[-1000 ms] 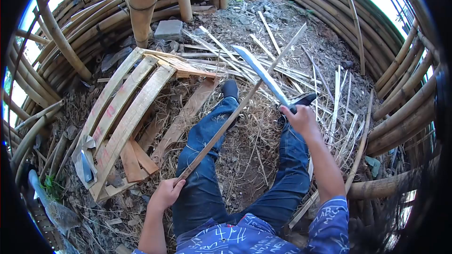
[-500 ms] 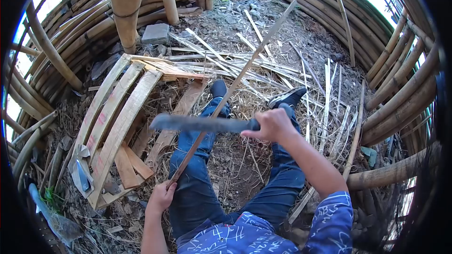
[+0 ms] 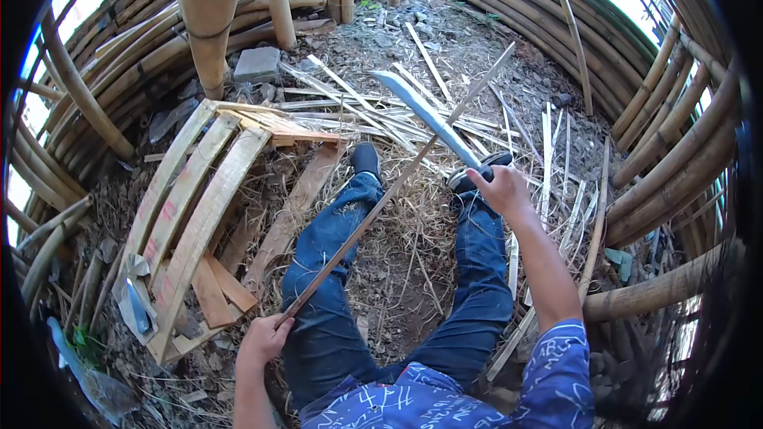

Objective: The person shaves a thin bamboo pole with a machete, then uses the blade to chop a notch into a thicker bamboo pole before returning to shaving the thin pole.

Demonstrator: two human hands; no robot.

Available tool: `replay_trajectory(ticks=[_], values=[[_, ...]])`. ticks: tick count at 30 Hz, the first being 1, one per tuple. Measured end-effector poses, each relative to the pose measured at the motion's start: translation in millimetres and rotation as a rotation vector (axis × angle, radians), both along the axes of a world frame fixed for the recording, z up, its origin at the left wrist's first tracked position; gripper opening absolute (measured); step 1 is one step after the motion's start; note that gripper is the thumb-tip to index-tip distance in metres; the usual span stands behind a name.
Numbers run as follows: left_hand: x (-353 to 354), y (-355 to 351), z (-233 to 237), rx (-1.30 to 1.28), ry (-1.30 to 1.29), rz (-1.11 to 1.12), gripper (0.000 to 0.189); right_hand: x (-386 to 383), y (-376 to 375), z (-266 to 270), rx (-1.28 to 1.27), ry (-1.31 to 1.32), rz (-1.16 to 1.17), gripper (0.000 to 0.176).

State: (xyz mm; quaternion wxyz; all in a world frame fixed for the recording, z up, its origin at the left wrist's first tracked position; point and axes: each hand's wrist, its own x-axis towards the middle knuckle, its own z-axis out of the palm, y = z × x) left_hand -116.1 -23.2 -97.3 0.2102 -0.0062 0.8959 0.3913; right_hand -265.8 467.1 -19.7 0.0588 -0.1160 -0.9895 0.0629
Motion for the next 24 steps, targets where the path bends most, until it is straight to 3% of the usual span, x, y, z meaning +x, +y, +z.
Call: replay_trajectory(ticks=[3,5,7,12,13,14,16,19,22,23,24], values=[[0,1,-9,-0.022,-0.007,0.028,0.028,22,-30,0,-0.112,0.015,0.091,0.07],[4,-5,-20,-0.02,0.054,-0.01,0.027,38,-56,10,0.05,-0.084,0.32,0.071],[10,-8,-22,-0.058,0.055,-0.02,0.026,46,-68,10,0.021,-0.086,0.494,0.075],[48,-40,-57,-0.035,0.172,-0.004,0.021,44,-74,21,0.172,-0.119,0.561,0.076],[53,-41,-54,-0.037,0.168,-0.007,0.021,36,-65,23,0.122,-0.064,0.553,0.074],[60,-40,-50,-0.052,0.136,0.036,0.021,29,-56,31,0.312,-0.167,0.402,0.069],[66,-43,-46,-0.067,0.104,0.094,0.021,6,-34,48,0.26,-0.298,0.058,0.063],[64,-47,-46,-0.085,0.097,0.087,0.02,-18,24,43,0.0,-0.029,-0.164,0.076],[54,-49,-60,-0.07,0.178,0.033,0.02,-16,42,35,0.058,0.256,-0.2,0.077],[53,-51,-66,-0.055,0.135,0.041,0.02,-12,45,29,0.058,0.289,-0.191,0.077],[52,-51,-70,-0.041,0.09,0.046,0.02,-7,34,38,-0.107,0.144,-0.184,0.076]])
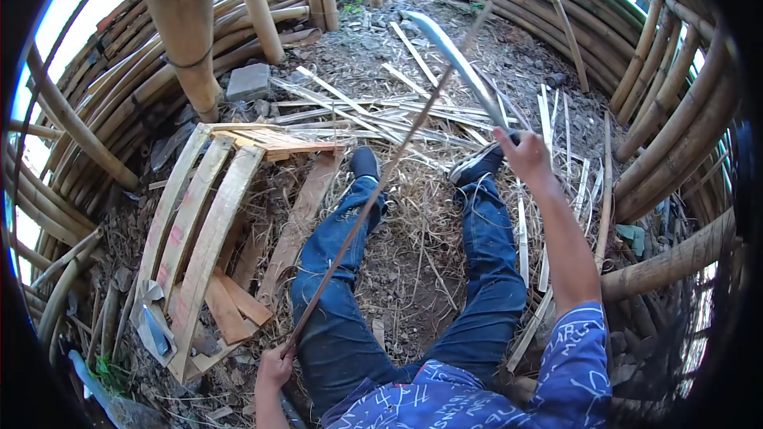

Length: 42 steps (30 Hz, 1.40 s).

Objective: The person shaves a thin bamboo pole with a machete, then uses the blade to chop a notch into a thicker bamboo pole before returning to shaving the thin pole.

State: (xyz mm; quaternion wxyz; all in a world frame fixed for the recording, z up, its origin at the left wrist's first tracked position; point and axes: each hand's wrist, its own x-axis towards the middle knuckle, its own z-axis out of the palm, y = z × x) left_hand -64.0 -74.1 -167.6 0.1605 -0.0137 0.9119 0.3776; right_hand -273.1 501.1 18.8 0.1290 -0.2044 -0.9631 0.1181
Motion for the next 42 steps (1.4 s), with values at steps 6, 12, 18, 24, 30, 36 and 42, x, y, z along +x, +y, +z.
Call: replay_trajectory(ticks=[6,12,18,24,30,36,42], values=[[2,13,12,0.009,-0.043,0.061,0.021,49,-90,-4,0.181,-0.337,0.471,0.072],[-2,4,19,-0.071,-0.123,0.037,0.023,46,-123,-16,0.191,-0.268,0.742,0.076],[-2,-1,14,0.071,0.034,0.036,0.026,13,-75,-9,0.243,-0.2,0.43,0.074],[-6,-1,37,-0.05,-0.007,-0.019,0.026,-15,2,-26,0.099,-0.147,-0.043,0.084],[-9,10,48,0.011,-0.052,0.02,0.029,30,-41,-53,-0.216,-0.078,0.163,0.071],[-47,59,74,0.322,-0.309,-0.097,0.046,95,-149,-87,-0.321,-0.329,0.48,0.057],[-59,71,71,0.28,-0.399,-0.051,0.046,194,-259,-131,-0.701,-0.368,0.75,0.044]])
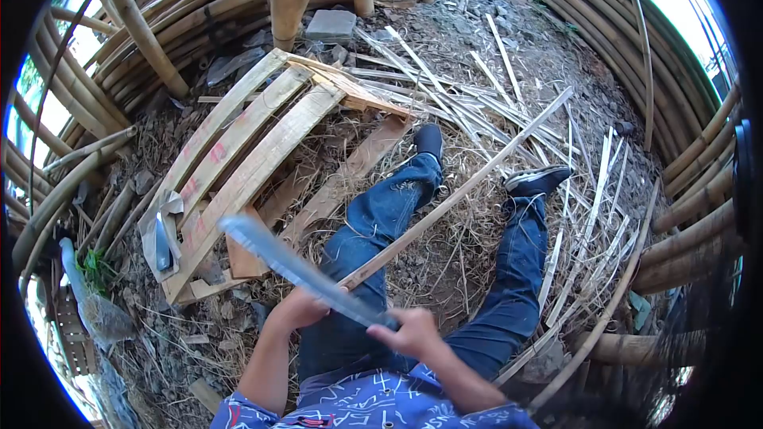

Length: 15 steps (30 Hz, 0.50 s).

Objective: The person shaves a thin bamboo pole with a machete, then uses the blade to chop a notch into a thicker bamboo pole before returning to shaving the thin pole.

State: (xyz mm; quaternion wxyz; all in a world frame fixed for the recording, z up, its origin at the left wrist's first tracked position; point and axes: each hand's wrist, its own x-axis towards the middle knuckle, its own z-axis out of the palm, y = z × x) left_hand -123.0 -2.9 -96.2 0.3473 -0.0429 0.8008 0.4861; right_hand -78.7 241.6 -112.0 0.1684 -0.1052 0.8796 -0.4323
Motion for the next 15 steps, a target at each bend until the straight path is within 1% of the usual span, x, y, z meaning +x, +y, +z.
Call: replay_trajectory(ticks=[1,2,3,4,5,6,7,9,11,12,13,15], values=[[-1,3,3,-0.012,0.04,0.033,0.046,9,-9,5,-0.008,0.052,0.048,0.043],[-4,5,11,-0.072,-0.058,0.034,0.043,10,-13,10,-0.012,0.045,0.037,0.043],[-5,5,12,-0.079,-0.072,0.019,0.043,10,-17,17,-0.075,0.018,0.044,0.043],[-3,6,12,-0.093,-0.022,0.032,0.043,10,-19,22,-0.137,-0.012,0.048,0.043],[2,7,11,-0.103,0.022,0.046,0.043,6,-17,27,-0.198,0.055,0.005,0.041],[5,8,10,-0.101,0.005,0.037,0.043,2,-13,24,-0.193,0.048,-0.034,0.043],[8,9,10,-0.081,0.046,0.043,0.041,-3,-8,21,-0.186,0.045,-0.064,0.045],[8,10,9,-0.041,0.152,0.072,0.036,-14,4,31,-0.233,-0.029,-0.154,0.041],[8,13,13,-0.028,0.198,0.071,0.036,-18,16,27,-0.226,-0.061,-0.162,0.038],[8,14,15,-0.022,0.241,0.054,0.037,-18,19,26,-0.32,-0.146,-0.258,0.037],[7,14,16,-0.022,0.245,0.052,0.037,-16,20,24,-0.418,-0.231,-0.363,0.036],[2,18,17,-0.014,0.184,0.068,0.037,-9,23,11,-0.432,-0.21,-0.406,0.037]])
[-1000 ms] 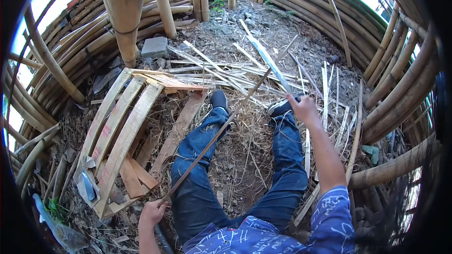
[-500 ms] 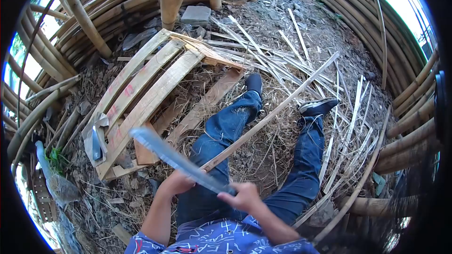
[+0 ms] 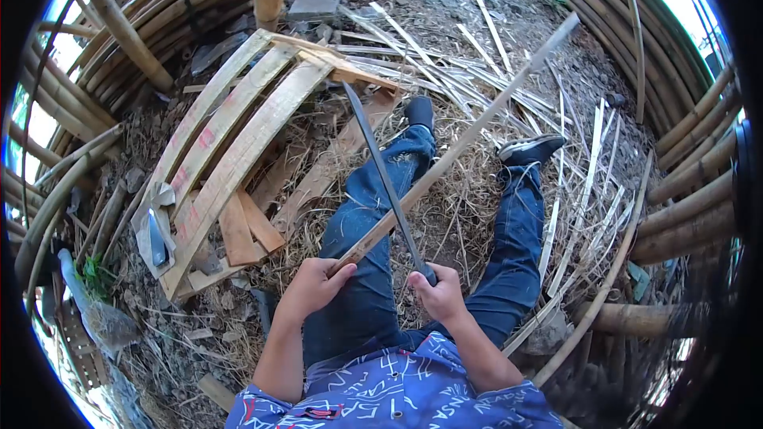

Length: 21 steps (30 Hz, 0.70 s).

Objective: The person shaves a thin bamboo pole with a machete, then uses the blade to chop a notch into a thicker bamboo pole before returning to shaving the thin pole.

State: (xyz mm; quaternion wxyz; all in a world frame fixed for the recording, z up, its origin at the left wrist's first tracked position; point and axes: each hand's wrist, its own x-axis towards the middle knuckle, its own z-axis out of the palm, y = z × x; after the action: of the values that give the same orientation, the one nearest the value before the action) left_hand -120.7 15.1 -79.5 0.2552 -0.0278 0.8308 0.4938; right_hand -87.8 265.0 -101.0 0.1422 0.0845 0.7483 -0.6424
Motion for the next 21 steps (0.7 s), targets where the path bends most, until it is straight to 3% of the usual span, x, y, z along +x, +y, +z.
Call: replay_trajectory(ticks=[4,6,10,12,16,20,21], values=[[2,9,-16,0.023,0.025,0.036,0.04,11,5,-18,-0.151,-0.129,-0.122,0.039],[3,12,-17,0.032,0.013,0.063,0.04,8,13,-12,0.006,-0.114,-0.082,0.041],[3,23,-9,-0.042,0.152,-0.023,0.042,-16,54,11,0.749,0.127,0.047,0.065],[4,22,-10,-0.008,0.076,0.037,0.042,-23,68,21,0.956,0.298,0.044,0.06],[-4,11,-14,0.039,-0.008,0.0,0.042,-42,97,13,1.075,0.577,0.076,0.063],[-6,7,-7,0.211,-0.14,0.028,0.05,-57,108,5,1.073,0.576,0.007,0.063],[-4,9,-5,0.247,-0.146,0.067,0.053,-60,105,8,1.108,0.462,-0.033,0.064]])
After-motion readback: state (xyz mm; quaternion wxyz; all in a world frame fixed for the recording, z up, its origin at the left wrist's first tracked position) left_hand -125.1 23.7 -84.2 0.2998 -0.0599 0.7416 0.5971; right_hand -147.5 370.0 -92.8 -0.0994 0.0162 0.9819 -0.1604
